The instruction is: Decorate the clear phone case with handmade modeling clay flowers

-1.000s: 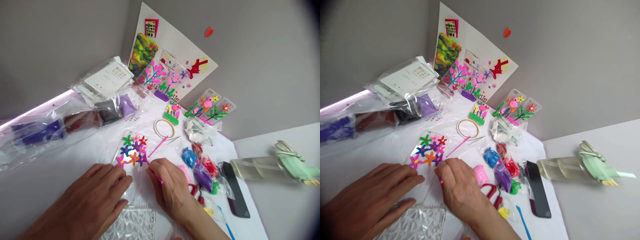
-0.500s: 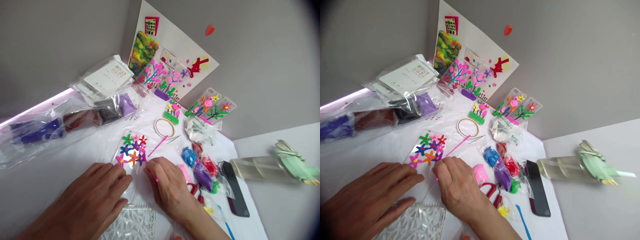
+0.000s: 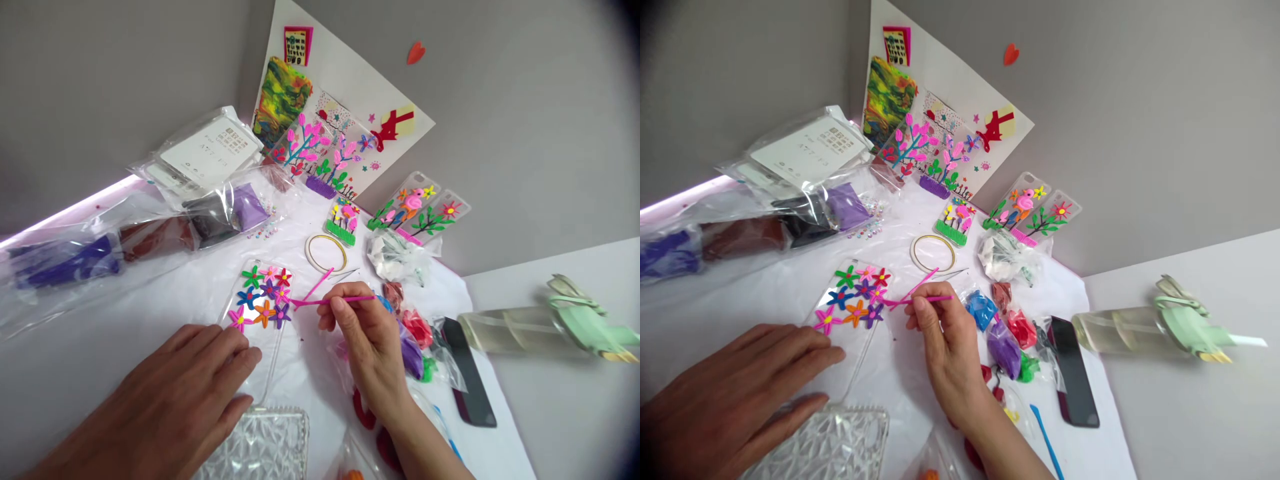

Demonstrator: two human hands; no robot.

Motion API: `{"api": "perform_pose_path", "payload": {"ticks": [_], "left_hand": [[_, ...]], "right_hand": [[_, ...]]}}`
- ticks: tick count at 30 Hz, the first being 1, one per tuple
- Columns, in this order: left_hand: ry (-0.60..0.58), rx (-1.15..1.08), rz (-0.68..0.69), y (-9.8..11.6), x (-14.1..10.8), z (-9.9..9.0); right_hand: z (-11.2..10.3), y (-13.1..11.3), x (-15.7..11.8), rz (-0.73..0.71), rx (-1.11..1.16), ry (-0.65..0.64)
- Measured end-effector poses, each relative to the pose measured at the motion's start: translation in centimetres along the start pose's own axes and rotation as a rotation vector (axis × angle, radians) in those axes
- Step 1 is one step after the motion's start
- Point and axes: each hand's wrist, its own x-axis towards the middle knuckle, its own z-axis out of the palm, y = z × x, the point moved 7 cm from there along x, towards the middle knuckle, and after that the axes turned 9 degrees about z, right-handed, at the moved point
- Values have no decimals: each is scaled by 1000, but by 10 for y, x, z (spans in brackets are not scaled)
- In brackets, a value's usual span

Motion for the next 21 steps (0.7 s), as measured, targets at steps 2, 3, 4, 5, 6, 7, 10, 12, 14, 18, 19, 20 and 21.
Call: {"api": "perform_pose_path", "payload": {"ticks": [2, 3, 4, 5, 6, 7, 10, 12, 14, 18, 19, 20, 21], "left_hand": [[0, 2, -8, -1, 0, 1], [-4, 5, -10, -2, 0, 1], [-12, 9, -7, -2, 0, 2], [-15, 15, -1, -2, 0, 2], [-23, 14, 1, -1, 0, 2], [-17, 9, -3, -2, 0, 2], [31, -13, -28, -3, -1, 1], [53, -27, -40, -3, -1, 1], [69, -34, -45, -4, -2, 2], [104, -29, -41, -5, -2, 1], [111, -17, -41, -5, -3, -1], [108, -7, -33, -5, -3, -2], [93, 0, -23, -5, -3, -2]], "right_hand": [[-1, 1, 0, 7, 2, -37], [-1, 1, -1, 3, -11, -54], [-1, 2, -2, -5, -30, -71], [0, 2, -3, -15, -53, -87], [1, 1, -4, -29, -77, -101], [2, 1, -5, -46, -99, -112], [4, -1, -8, -87, -143, -126], [4, -1, -8, -92, -160, -121], [5, -2, -7, -96, -179, -120], [6, -5, -7, -120, -233, -129], [6, -5, -7, -124, -243, -127], [6, -5, -7, -126, -254, -127], [6, -5, -8, -128, -264, -127]]}}
